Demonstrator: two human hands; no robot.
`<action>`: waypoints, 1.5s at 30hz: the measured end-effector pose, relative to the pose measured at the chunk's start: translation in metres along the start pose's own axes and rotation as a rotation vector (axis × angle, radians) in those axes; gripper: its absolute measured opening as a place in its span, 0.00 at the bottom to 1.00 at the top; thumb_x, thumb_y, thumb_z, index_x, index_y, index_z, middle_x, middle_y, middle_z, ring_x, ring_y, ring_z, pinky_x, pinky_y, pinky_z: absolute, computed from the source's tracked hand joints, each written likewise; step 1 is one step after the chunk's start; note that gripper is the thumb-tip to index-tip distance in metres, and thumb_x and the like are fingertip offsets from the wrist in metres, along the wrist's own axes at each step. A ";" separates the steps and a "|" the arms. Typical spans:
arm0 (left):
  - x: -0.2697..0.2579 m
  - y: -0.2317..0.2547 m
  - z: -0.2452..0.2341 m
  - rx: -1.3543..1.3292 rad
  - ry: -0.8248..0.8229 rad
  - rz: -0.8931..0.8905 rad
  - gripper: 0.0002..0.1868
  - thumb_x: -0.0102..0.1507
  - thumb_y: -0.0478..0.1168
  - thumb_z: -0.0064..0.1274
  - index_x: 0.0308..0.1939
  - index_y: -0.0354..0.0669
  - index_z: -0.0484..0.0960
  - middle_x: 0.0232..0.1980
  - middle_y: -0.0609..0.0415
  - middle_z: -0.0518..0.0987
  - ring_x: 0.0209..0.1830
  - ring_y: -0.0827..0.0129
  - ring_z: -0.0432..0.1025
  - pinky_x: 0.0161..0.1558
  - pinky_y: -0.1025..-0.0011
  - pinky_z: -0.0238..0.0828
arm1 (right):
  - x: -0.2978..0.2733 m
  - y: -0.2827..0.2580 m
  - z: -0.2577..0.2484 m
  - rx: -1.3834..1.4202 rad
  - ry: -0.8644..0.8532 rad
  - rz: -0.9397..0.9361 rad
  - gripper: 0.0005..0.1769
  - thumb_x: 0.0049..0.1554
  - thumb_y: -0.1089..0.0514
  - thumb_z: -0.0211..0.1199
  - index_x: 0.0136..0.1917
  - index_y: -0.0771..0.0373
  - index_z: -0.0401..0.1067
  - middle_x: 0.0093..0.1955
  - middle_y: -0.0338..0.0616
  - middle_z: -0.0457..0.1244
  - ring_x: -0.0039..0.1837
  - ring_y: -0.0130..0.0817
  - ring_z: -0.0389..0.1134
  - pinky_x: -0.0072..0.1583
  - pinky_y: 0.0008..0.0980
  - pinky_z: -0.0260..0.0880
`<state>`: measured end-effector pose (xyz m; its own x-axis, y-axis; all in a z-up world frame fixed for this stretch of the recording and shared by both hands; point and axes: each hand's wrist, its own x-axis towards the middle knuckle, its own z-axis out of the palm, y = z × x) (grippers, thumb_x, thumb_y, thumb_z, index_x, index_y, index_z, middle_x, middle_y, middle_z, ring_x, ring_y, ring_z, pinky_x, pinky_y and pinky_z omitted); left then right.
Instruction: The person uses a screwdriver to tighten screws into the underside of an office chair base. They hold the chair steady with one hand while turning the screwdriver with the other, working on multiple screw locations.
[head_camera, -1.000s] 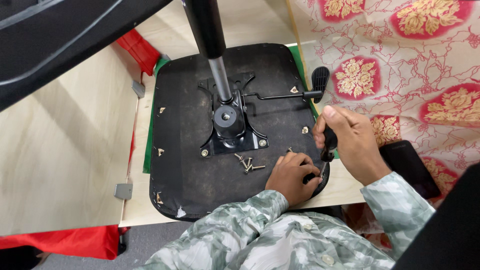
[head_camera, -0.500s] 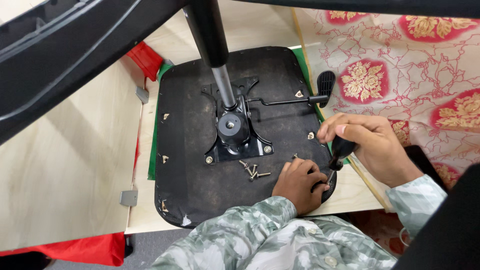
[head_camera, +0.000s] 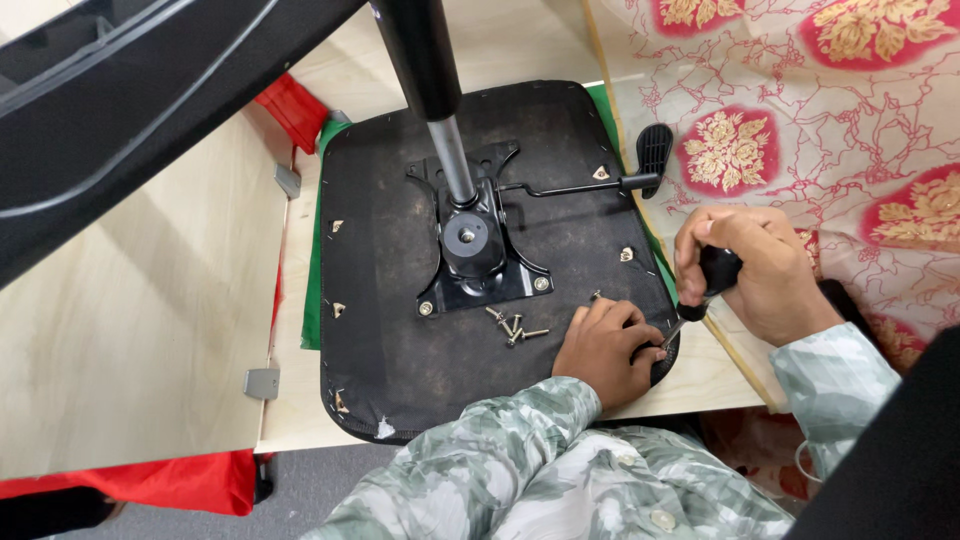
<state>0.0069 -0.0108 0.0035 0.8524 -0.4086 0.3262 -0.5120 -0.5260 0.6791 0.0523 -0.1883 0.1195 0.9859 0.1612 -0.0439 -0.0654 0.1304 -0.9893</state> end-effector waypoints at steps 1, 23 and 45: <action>0.000 0.001 -0.001 0.008 0.003 0.015 0.06 0.59 0.45 0.61 0.38 0.52 0.88 0.44 0.61 0.76 0.53 0.65 0.69 0.60 0.62 0.62 | 0.000 0.001 0.000 0.042 0.000 -0.017 0.19 0.63 0.56 0.49 0.36 0.72 0.67 0.28 0.52 0.59 0.33 0.41 0.61 0.39 0.37 0.62; 0.002 -0.002 -0.003 0.007 -0.009 0.042 0.08 0.57 0.48 0.64 0.37 0.52 0.89 0.43 0.60 0.77 0.52 0.64 0.69 0.54 0.63 0.62 | -0.022 -0.022 -0.019 -0.289 -0.155 -0.074 0.10 0.58 0.63 0.58 0.43 0.73 0.77 0.44 0.45 0.69 0.49 0.30 0.69 0.55 0.31 0.68; -0.004 -0.007 -0.008 -0.044 -0.045 0.039 0.08 0.58 0.42 0.62 0.40 0.50 0.89 0.47 0.59 0.78 0.56 0.63 0.70 0.57 0.62 0.64 | -0.029 -0.001 0.023 -0.285 0.157 -0.125 0.25 0.68 0.52 0.51 0.40 0.76 0.72 0.42 0.59 0.70 0.44 0.41 0.72 0.51 0.36 0.71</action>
<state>0.0075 0.0003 0.0025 0.8257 -0.4619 0.3237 -0.5387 -0.4757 0.6953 0.0199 -0.1709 0.1248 0.9967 0.0061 0.0810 0.0811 -0.1425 -0.9865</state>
